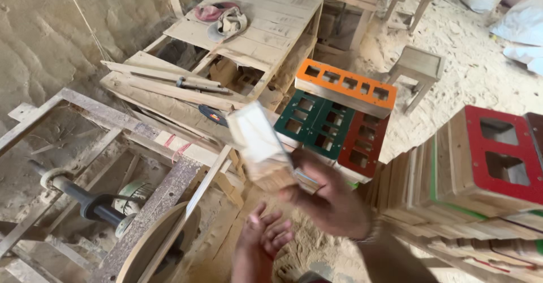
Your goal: The person sands the edges of multiple small, colorful wooden frames using a rotating sanding machine. They handle each frame one at a time, pressing the edges against the spinning wheel to smooth them, then placing the finished pieces into a stack.
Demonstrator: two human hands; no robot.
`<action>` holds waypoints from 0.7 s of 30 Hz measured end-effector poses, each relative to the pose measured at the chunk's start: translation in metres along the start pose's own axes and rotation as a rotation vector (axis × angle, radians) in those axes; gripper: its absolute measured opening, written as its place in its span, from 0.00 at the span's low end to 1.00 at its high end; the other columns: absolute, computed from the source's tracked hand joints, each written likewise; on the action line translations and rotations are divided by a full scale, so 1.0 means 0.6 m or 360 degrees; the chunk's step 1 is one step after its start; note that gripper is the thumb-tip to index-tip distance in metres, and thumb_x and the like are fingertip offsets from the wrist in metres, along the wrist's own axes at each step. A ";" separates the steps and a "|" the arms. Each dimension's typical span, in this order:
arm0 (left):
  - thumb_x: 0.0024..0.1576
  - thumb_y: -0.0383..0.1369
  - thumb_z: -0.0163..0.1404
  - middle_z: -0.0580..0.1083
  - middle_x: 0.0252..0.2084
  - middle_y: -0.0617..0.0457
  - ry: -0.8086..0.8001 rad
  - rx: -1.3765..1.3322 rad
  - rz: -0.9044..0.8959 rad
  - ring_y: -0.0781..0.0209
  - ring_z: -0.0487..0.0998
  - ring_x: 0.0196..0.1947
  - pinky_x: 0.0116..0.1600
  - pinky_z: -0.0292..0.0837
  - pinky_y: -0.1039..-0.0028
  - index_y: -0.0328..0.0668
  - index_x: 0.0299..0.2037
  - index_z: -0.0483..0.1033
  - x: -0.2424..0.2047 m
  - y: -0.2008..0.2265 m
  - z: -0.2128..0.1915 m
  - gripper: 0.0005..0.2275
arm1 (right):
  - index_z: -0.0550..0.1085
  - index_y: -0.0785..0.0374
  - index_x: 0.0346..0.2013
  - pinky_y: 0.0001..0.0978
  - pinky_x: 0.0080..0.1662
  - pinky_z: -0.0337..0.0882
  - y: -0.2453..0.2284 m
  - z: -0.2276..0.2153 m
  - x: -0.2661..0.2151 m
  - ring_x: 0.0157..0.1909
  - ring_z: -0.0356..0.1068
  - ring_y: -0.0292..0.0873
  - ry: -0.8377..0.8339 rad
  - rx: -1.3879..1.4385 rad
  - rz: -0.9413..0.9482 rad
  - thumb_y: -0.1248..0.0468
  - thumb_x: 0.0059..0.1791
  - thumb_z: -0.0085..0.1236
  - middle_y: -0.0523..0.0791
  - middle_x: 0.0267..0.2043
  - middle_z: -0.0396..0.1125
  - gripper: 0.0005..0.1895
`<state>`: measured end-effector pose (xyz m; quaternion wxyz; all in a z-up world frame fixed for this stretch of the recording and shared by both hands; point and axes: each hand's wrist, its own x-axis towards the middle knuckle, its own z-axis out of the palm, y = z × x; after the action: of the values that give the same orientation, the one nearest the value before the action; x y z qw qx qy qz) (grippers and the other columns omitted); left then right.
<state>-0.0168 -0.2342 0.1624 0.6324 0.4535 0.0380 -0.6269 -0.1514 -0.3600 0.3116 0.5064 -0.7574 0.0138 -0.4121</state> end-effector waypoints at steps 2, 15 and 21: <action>0.58 0.44 0.44 0.77 0.50 0.38 0.0095 0.0010 -0.0032 0.45 0.82 0.42 0.45 0.81 0.59 0.40 0.62 0.65 0.021 -0.007 0.007 0.24 | 0.66 0.65 0.62 0.41 0.62 0.66 -0.028 -0.036 0.036 0.56 0.70 0.41 0.0016 -0.1010 -0.0259 0.61 0.57 0.56 0.41 0.51 0.71 0.20; 0.54 0.39 0.50 0.77 0.47 0.40 -0.0013 -0.0128 0.0128 0.45 0.80 0.43 0.45 0.78 0.58 0.39 0.58 0.69 -0.008 -0.034 -0.061 0.23 | 0.77 0.53 0.53 0.62 0.64 0.53 0.160 -0.176 0.113 0.53 0.70 0.50 -0.0061 -0.2468 0.0866 0.52 0.48 0.60 0.48 0.44 0.73 0.20; 0.52 0.38 0.54 0.77 0.46 0.41 -0.0029 -0.0006 0.0329 0.46 0.79 0.43 0.45 0.77 0.58 0.39 0.56 0.71 -0.041 -0.003 -0.117 0.22 | 0.78 0.51 0.59 0.51 0.57 0.69 0.134 -0.161 0.122 0.54 0.71 0.55 -0.0073 -0.2455 0.0764 0.59 0.48 0.60 0.52 0.49 0.73 0.23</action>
<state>0.0128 -0.1714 0.1355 0.6949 0.4480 -0.0135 -0.5624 -0.1329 -0.5044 0.3083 -0.0840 -0.8781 0.4462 -0.1510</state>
